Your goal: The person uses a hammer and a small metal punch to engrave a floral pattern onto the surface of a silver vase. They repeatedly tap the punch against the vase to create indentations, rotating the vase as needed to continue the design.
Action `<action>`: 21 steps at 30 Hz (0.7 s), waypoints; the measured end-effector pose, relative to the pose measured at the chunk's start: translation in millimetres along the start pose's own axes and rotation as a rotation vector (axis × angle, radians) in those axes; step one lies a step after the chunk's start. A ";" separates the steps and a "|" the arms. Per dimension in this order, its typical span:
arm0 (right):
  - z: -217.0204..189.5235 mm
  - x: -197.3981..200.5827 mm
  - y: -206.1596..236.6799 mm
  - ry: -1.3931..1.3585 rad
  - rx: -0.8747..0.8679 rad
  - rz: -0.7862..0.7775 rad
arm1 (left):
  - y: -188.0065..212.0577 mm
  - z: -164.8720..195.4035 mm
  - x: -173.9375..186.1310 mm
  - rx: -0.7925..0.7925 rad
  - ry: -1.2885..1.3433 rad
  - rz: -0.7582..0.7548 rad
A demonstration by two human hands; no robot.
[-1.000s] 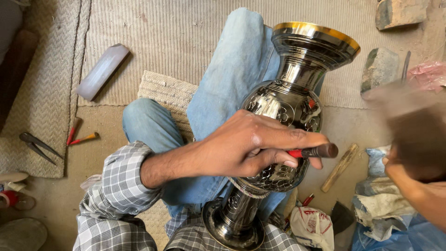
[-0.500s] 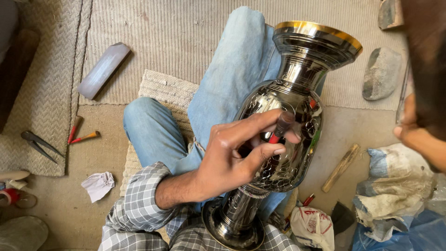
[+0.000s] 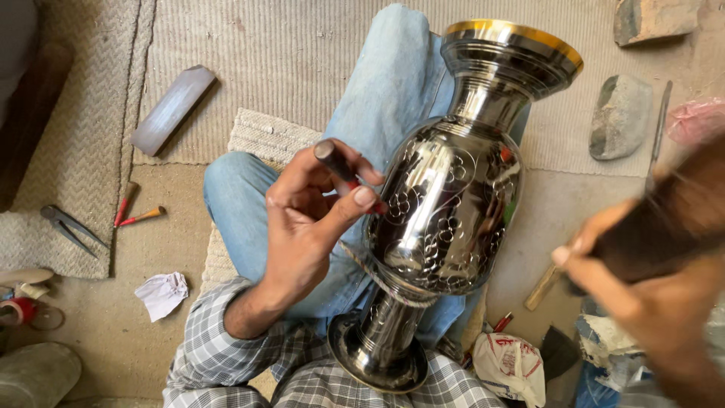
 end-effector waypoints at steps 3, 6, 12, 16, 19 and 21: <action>27.2 -39.8 59.6 -0.524 0.004 0.196 | 11.8 -0.9 2.9 -0.024 -0.093 -0.039; 56.6 -85.5 104.5 -0.839 0.073 0.349 | 20.2 0.0 -2.9 -0.061 -0.168 -0.082; 78.5 -129.7 132.8 -0.595 0.161 0.343 | 23.2 11.4 -26.7 -0.328 -0.434 -0.360; 72.9 -105.1 149.5 -0.482 0.091 0.356 | 14.6 7.7 -42.7 -0.331 -0.532 -0.531; 69.0 -80.8 164.1 -0.513 -0.017 0.447 | 6.0 6.7 -56.6 -0.477 -0.570 -0.669; 64.1 -68.7 173.7 -0.362 -0.030 0.503 | 1.5 6.4 -65.6 -0.621 -0.581 -0.780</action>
Point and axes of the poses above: each hand's wrist, its own y-axis away from the middle knuckle, its own x-axis out of the back of the hand, z = x × y, the point moved 4 cm from there along -y, towards the middle knuckle, and after that the axes turned 5 degrees about z, right-handed, at the moved point
